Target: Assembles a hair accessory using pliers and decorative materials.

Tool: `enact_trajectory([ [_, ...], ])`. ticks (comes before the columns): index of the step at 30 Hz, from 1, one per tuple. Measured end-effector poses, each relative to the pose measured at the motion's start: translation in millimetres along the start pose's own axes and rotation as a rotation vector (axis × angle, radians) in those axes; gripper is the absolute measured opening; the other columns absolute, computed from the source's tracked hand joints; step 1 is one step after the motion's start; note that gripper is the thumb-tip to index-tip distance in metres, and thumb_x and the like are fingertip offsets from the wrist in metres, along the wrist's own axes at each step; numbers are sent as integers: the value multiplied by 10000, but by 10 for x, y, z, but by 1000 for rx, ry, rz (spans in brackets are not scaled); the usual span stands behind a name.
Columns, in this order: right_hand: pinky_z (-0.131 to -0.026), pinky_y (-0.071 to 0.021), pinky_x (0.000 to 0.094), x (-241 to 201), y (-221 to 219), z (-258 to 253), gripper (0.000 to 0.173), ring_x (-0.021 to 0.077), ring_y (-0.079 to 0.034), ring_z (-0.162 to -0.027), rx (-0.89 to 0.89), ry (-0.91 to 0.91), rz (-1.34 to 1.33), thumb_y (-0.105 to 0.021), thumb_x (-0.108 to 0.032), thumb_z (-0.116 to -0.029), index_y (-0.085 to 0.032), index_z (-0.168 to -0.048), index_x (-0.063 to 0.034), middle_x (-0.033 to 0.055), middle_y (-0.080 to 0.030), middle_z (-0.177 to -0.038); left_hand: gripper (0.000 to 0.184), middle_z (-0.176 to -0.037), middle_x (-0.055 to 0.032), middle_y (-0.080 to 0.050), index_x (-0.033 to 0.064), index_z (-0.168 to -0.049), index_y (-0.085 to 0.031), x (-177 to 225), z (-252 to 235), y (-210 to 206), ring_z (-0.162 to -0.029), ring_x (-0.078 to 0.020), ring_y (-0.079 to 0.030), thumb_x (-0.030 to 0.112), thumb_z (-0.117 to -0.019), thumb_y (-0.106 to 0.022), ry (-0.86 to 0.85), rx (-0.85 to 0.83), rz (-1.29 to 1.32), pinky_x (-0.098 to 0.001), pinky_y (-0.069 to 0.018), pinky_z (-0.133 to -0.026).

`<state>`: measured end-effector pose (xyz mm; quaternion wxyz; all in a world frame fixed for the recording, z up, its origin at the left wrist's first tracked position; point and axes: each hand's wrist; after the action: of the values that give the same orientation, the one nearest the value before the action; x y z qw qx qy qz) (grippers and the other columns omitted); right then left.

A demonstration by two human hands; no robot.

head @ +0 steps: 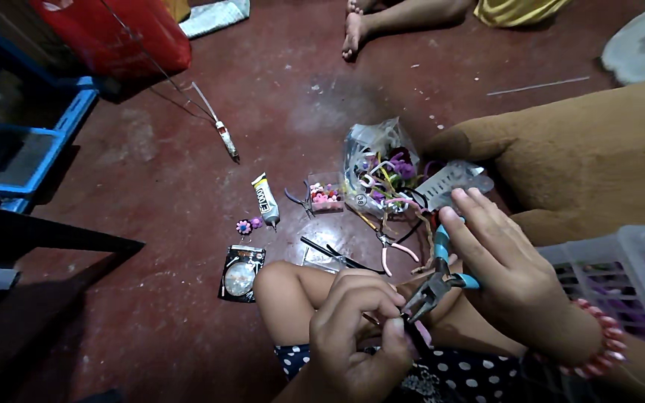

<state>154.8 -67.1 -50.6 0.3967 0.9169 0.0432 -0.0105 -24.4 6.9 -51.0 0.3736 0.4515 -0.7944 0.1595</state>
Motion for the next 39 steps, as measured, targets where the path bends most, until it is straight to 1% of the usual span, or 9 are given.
enact_trajectory([
  [4,-1003,-477,492,43,37,-29,356,456,-619,-1214,-19,44,25,-481,56,-945,-601,-1279,28,322,-642,-1270,227,-952,-2,-618,31,-920,-527,2,8,-14,-1023,58,-591,223,-1040,-513,28,-5,52,-102,-460,-900],
  [10,-1017,-461,494,64,79,-120,348,438,-626,-1216,-35,112,75,-476,67,-939,-593,-1266,59,318,-655,-1255,185,-943,31,-643,27,-915,-548,17,1,-30,-1004,86,-592,187,-1007,-558,96,55,90,-93,-466,-878],
  [17,-991,-468,532,73,38,-117,257,388,-694,-1084,-32,117,22,-490,50,-934,-654,-1132,52,242,-729,-1006,138,-942,56,-657,29,-904,-568,10,15,-38,-1002,88,-598,142,-982,-579,152,76,192,-99,-476,-878],
  [20,-1013,-443,529,92,36,-107,275,369,-678,-1129,-45,130,20,-486,51,-940,-646,-1163,37,251,-719,-1086,155,-941,77,-639,43,-908,-567,8,24,-56,-979,106,-587,163,-1006,-561,171,80,227,-81,-475,-839],
  [23,-1048,-446,469,103,52,-104,290,320,-711,-1086,-38,161,55,-473,51,-955,-638,-1192,63,257,-729,-1082,184,-950,88,-633,57,-925,-561,28,35,-62,-969,115,-584,207,-1031,-540,199,73,259,-76,-478,-816],
  [27,-1014,-445,512,123,90,-133,269,329,-710,-1043,-52,180,47,-470,38,-963,-648,-1165,39,233,-730,-1016,187,-940,96,-616,67,-932,-557,47,37,-79,-948,124,-573,217,-1039,-528,211,78,271,-71,-471,-813],
  [30,-1018,-420,482,129,110,-151,239,309,-707,-1006,-46,185,60,-470,34,-966,-652,-1121,33,219,-731,-978,180,-945,104,-621,73,-935,-563,58,28,-87,-953,122,-577,218,-1037,-534,203,94,281,-70,-472,-812],
  [34,-1030,-398,514,117,119,-142,201,303,-711,-950,-55,161,65,-466,14,-956,-633,-1069,13,214,-717,-944,161,-956,112,-633,85,-936,-569,60,23,-102,-993,110,-585,209,-1033,-540,200,111,269,-88,-476,-859],
  [39,-986,-428,571,134,112,-115,194,372,-681,-925,-84,139,-10,-471,-24,-953,-608,-1091,-28,231,-661,-963,183,-932,85,-619,62,-925,-551,77,24,-104,-968,113,-579,203,-1037,-525,195,100,215,-83,-471,-849],
])
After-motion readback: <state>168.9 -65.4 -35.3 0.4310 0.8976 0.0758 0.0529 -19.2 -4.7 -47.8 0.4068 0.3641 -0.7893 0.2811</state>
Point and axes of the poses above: each hand's wrist, its own z-axis away from the middle knuckle, its own y-axis out of the back of the hand, x = y × z
